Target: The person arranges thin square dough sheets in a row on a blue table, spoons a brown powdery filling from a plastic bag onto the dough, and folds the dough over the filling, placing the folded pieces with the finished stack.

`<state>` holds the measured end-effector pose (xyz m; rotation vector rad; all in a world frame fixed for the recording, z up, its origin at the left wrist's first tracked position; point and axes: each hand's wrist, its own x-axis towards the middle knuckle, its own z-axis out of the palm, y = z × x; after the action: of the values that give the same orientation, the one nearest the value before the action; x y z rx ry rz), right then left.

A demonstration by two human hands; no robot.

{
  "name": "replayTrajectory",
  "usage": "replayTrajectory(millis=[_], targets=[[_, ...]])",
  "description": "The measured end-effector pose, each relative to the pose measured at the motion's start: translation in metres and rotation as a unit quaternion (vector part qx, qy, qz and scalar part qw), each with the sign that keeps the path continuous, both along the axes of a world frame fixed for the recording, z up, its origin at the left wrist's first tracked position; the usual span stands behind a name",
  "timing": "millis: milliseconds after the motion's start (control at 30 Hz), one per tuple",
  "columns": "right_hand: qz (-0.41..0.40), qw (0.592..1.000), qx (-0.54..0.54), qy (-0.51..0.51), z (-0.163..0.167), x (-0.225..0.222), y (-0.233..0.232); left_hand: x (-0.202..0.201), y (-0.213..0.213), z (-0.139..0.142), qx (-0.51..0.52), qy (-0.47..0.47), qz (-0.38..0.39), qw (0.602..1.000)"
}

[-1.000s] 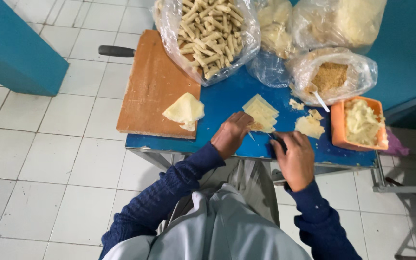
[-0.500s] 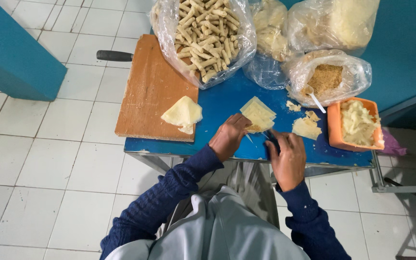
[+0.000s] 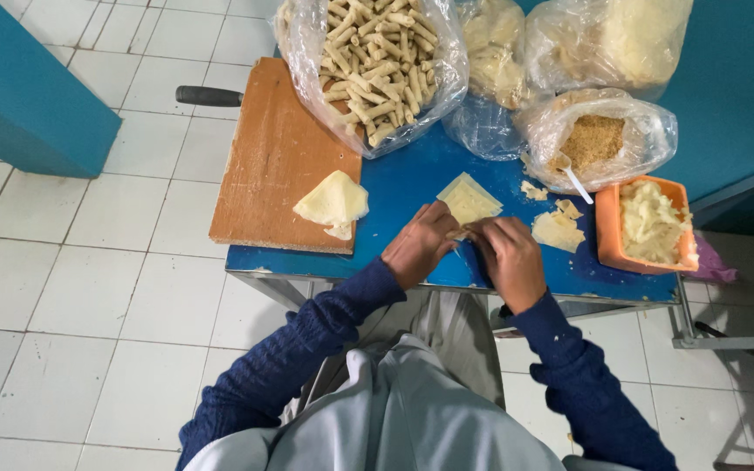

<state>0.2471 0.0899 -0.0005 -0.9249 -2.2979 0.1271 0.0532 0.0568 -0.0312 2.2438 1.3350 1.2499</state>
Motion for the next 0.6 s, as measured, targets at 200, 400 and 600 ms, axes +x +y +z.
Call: replayTrajectory(millis=[200, 400, 600], targets=[[0.044, 0.998, -0.035, 0.011, 0.005, -0.005, 0.027, -0.002, 0.023, -0.001, -0.019, 0.014, 0.039, 0.999], [0.057, 0.997, -0.041, -0.005, 0.004, -0.003, 0.025, -0.006, 0.026, 0.003, -0.025, -0.028, -0.002, 0.999], [0.086, 0.996, 0.002, -0.012, 0.004, -0.002, 0.022, -0.006, 0.019, 0.003, -0.012, -0.029, -0.035, 0.999]])
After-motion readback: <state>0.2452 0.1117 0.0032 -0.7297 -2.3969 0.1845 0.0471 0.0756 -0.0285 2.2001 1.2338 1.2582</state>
